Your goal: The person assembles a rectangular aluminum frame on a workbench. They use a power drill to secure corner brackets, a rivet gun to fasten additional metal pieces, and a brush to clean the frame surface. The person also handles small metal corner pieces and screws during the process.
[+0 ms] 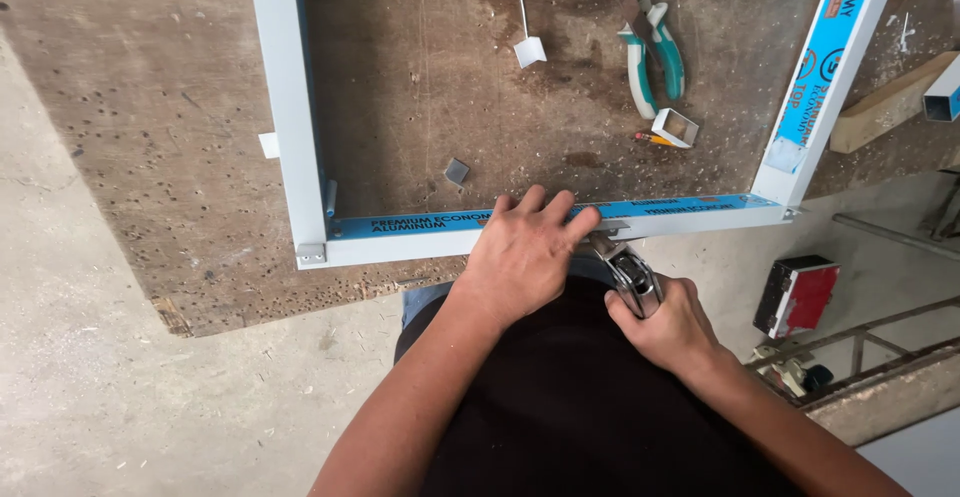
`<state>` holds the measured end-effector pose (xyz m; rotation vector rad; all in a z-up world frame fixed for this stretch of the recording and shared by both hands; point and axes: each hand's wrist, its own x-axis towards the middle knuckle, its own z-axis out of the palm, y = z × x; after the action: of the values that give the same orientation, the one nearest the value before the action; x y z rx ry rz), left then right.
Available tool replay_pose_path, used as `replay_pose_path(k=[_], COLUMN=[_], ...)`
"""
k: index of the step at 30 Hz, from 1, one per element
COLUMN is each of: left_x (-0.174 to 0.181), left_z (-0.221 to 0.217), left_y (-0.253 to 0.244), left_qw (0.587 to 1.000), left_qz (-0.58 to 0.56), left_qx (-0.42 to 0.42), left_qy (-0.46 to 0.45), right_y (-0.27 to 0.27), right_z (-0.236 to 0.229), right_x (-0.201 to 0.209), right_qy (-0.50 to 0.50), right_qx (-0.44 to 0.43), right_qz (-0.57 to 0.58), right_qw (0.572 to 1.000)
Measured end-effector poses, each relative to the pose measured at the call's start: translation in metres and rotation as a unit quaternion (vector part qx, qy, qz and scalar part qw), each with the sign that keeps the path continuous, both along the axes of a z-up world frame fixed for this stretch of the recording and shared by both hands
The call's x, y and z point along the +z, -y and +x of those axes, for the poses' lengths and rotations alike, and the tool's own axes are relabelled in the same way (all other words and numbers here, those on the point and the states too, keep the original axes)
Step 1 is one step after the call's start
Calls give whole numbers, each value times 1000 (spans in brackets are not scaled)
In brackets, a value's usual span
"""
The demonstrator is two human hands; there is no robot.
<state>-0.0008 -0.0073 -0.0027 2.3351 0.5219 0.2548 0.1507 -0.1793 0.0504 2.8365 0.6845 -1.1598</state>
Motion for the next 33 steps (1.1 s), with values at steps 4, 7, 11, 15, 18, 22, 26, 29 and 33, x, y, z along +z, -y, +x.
replay_pose_path(k=[4,7,11,15,18,22,26,29,33], left_x=[-4,-4,-4,-8,-9,-9,-13,-13,-10], left_z=[0,-1,-2,-1,-1,0,1,2,1], left_y=[0,1,2,4,7,6,7,9,6], left_qw=[1000,1000,1000,1000,1000,1000,1000,1000,1000], left_qz=[8,6,4,1,-3,-7,1,-8,-13], left_qx=[1,0,-3,7,10,5,10,9,5], left_qy=[3,-1,3,5,1,-7,-9,-4,-9], right_y=[-3,-38,-6,-39,-47,-34,-11,21,-28], right_z=[12,3,25,23,20,19,18,32,6], right_x=[10,42,33,76,82,62,49,27,54], right_qy=[-83,-132,-140,-137,-203,-164,-122,-65,-104], right_qx=[-28,-43,41,95,56,22,-4,132,54], right_qz=[41,-85,-158,-231,-259,-224,-151,-99,-72], right_qw=[995,987,977,958,943,960,981,984,990])
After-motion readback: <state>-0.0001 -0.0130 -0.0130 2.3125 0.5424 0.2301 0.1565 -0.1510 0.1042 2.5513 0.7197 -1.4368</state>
